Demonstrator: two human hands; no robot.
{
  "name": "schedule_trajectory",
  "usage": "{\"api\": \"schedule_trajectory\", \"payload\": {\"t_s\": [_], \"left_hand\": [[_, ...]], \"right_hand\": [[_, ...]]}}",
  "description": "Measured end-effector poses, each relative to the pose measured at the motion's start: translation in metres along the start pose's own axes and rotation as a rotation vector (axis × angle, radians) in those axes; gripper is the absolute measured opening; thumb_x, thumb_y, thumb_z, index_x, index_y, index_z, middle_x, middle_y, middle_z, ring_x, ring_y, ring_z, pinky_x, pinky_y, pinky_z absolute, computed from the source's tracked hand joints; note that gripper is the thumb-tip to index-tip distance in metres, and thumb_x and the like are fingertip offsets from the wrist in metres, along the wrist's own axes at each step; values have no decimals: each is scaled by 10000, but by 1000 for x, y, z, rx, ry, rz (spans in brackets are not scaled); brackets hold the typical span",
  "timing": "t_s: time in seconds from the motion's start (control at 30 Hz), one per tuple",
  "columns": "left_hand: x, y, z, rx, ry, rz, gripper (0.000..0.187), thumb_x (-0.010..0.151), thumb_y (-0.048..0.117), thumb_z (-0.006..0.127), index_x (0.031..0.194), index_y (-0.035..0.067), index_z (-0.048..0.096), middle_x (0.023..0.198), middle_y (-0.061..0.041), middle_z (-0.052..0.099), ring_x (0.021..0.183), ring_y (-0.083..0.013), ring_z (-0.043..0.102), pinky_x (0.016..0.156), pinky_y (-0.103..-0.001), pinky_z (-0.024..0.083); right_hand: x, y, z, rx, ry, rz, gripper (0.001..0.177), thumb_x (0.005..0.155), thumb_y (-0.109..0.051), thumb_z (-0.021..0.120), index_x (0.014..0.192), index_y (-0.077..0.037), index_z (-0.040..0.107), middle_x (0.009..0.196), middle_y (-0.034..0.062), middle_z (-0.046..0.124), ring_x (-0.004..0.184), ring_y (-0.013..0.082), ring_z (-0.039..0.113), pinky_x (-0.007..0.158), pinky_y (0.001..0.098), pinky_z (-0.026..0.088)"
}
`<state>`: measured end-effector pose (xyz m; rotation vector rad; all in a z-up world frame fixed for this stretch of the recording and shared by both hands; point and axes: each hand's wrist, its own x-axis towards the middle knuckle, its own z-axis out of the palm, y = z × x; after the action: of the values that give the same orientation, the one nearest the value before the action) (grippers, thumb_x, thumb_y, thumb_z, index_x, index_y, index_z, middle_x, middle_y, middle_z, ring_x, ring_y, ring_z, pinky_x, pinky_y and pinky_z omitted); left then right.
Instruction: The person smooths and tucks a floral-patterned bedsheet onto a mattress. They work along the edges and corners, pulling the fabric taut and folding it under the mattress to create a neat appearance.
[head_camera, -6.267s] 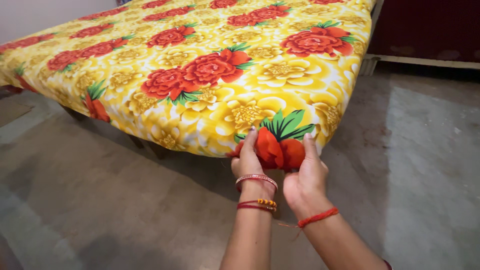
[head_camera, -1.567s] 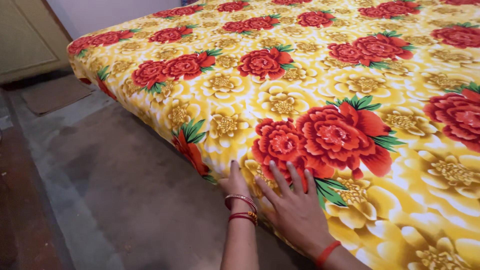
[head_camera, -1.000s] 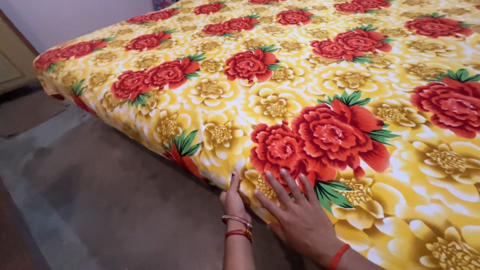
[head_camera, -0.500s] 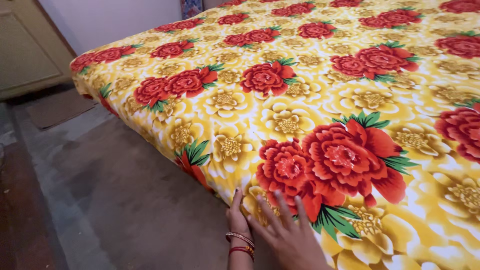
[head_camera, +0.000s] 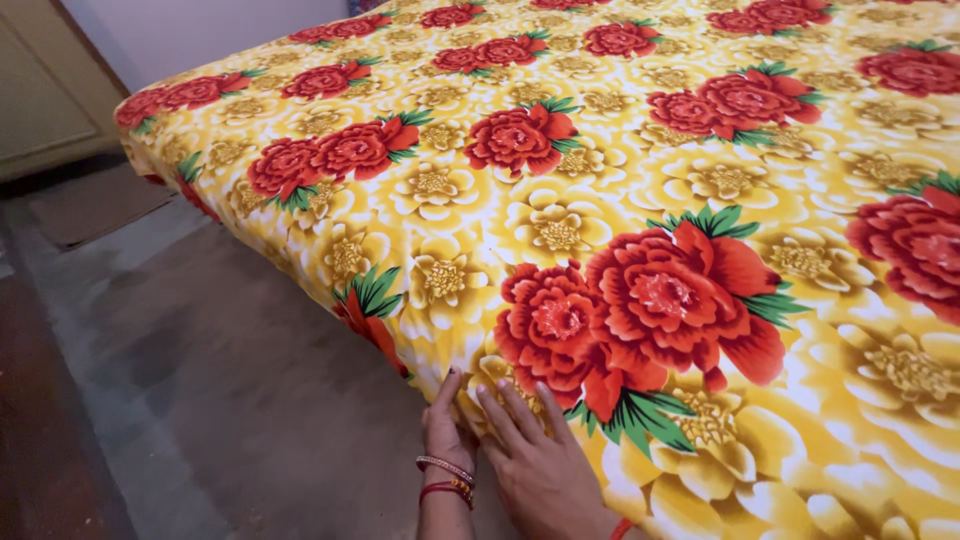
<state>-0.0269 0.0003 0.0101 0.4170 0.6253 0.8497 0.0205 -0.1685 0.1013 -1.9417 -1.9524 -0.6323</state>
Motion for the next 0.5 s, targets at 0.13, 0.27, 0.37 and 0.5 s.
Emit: {"api": "schedule_trajectory", "payload": {"t_s": [0.13, 0.27, 0.37, 0.5], "left_hand": [[20, -8, -44, -167, 52, -126, 345, 848, 297, 615, 1107, 78, 678, 1070, -72, 721, 996, -278, 678, 824, -448, 583], [31, -21, -87, -49, 132, -281, 221, 818, 236, 603, 988, 103, 652, 947, -44, 677, 888, -270, 663, 775, -500, 563], [36, -20, -107, 37, 69, -404, 201, 815, 170, 663, 989, 72, 685, 938, -85, 717, 872, -290, 684, 785, -451, 568], [33, 1, -125, 343, 12, -429, 135, 825, 137, 755, 919, 112, 662, 848, -42, 685, 807, -205, 640, 713, -413, 539]], "right_hand": [[-10, -6, 11, 73, 45, 65, 292, 810, -215, 673, 1068, -81, 697, 1423, 92, 593, 1294, 284, 515, 1039, 465, 367], [-34, -26, 57, 141, 201, 155, 263, 814, -260, 765, 1042, -145, 704, 1158, 70, 693, 1072, 268, 665, 822, 409, 480], [-52, -50, 107, 760, -72, 600, 256, 875, -253, 796, 1103, -152, 735, 998, 24, 733, 941, 199, 731, 832, 326, 538], [-52, -60, 160, 1716, 216, 1893, 325, 881, -259, 761, 1180, -283, 637, 917, -11, 684, 749, 197, 627, 581, 336, 422]]}}
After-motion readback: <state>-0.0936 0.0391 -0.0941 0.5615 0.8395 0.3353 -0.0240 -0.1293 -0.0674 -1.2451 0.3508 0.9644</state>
